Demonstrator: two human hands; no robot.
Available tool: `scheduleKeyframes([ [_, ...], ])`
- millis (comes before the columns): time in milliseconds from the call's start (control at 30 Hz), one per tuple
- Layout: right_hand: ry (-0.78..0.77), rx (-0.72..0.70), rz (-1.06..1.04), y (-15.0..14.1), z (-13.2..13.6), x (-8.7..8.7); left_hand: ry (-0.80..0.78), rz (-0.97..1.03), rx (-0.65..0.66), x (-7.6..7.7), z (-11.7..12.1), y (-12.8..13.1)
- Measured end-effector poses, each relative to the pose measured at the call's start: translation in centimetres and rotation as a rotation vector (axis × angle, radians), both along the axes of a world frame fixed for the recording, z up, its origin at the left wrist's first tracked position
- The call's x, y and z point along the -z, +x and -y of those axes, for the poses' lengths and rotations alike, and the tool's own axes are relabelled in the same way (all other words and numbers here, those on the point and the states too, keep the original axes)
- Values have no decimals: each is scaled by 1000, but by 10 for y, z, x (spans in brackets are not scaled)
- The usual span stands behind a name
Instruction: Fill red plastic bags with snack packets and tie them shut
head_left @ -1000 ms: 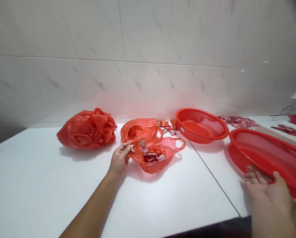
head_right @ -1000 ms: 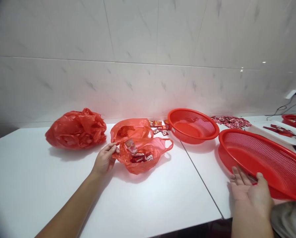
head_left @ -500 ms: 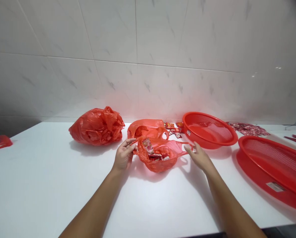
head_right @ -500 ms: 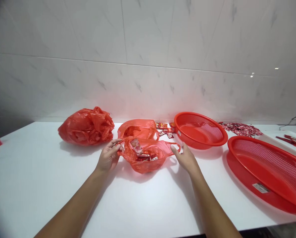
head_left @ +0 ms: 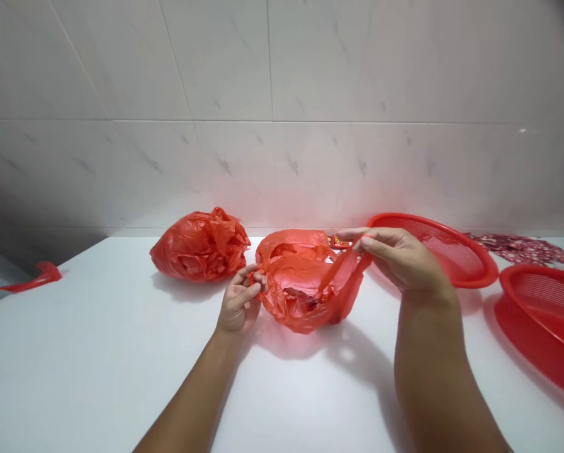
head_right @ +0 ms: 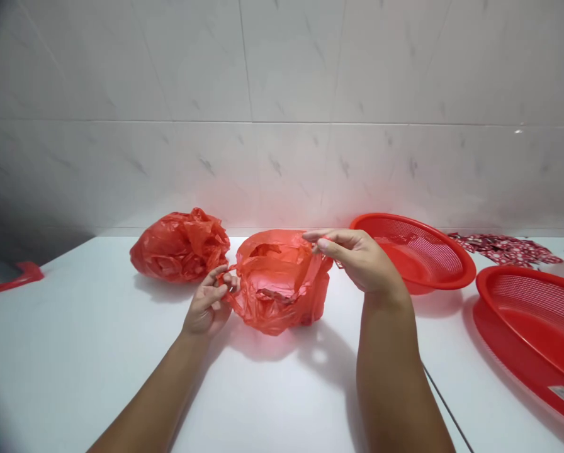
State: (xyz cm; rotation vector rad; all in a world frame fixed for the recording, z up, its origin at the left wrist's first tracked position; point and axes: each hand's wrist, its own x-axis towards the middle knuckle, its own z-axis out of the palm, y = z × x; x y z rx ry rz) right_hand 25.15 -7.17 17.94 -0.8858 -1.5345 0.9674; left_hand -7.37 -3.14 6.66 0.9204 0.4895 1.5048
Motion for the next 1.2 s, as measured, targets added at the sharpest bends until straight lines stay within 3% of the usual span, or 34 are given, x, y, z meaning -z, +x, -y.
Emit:
scheduleKeyframes([
  [100, 22, -29, -110, -3, -3, 2, 39, 8, -58, -9, -3, -5],
  [167, 56, -24, -192, 0, -3, 3, 75, -15, -87, -23, -6, -6],
  [233, 85, -41, -223, 4, -2, 3, 131, -58, -97, -48, -8, -3],
  [367, 138, -42, -183, 6, -2, 1, 264, -258, -139, -114, -4, 19],
  [467, 240, 24, -250, 2, 1, -5, 360, -372, -320, -154, 12, 39],
  [533, 251, 45, -217, -1, 5, -9, 375, -381, -426, -167, 26, 51],
  [667, 237, 22, -72, -4, 10, -14, 286, -449, -440, -168, 44, 60],
  [833, 145, 37, -100, -11, 1, -9, 289, -673, -405, -160, 36, 59],
  [933, 117, -108, -141, -15, 3, -8, 343, -820, -341, -157, 32, 62],
  [1067, -53, -246, 206, -25, 10, -11, 385, -915, -346, -148, 41, 76],
  [1200, -7, -291, 458, -43, 8, -10, 589, -977, -234, -143, 53, 93],
])
